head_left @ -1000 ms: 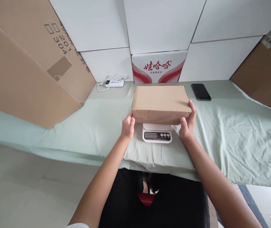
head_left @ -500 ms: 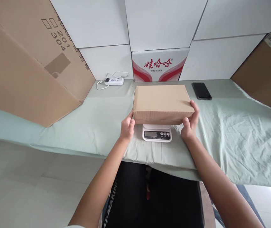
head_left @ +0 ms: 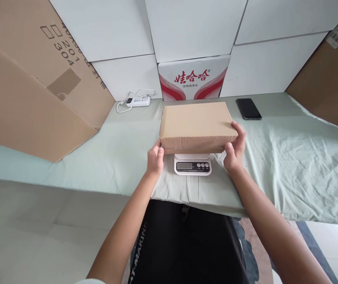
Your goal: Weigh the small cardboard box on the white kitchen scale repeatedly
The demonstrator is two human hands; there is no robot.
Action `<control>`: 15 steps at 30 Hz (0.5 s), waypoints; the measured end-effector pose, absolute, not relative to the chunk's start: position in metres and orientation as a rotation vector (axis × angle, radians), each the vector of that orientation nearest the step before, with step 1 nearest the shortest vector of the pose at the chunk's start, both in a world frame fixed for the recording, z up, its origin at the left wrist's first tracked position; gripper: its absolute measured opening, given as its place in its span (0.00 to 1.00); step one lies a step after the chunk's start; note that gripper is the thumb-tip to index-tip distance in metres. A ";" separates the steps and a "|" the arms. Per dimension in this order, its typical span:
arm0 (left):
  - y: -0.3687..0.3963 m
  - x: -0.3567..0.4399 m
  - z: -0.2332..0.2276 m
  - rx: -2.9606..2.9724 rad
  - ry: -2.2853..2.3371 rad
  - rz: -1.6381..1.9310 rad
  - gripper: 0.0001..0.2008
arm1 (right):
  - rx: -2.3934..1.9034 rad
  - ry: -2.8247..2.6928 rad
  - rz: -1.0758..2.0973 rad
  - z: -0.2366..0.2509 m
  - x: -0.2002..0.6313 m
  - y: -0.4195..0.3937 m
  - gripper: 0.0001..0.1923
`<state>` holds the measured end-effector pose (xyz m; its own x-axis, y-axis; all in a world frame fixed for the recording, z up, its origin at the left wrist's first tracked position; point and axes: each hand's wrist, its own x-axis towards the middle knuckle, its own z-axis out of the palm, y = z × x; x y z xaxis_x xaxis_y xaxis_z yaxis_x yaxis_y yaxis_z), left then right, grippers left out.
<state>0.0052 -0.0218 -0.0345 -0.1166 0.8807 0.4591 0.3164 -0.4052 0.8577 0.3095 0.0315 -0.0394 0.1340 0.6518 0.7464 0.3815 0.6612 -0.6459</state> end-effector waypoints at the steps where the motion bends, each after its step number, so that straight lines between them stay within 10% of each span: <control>1: -0.022 0.005 -0.035 1.670 1.322 1.549 0.47 | -0.898 -1.481 0.245 -0.039 0.309 0.031 0.42; 15: -0.017 0.003 -0.043 1.373 1.266 1.711 0.50 | -0.894 -1.351 0.442 -0.047 0.318 0.043 0.41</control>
<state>0.0026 -0.0172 -0.0430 -0.2857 0.8794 0.3808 0.1072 -0.3655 0.9246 0.3183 0.0432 -0.0467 0.2060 0.7362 0.6447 0.2131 0.6093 -0.7638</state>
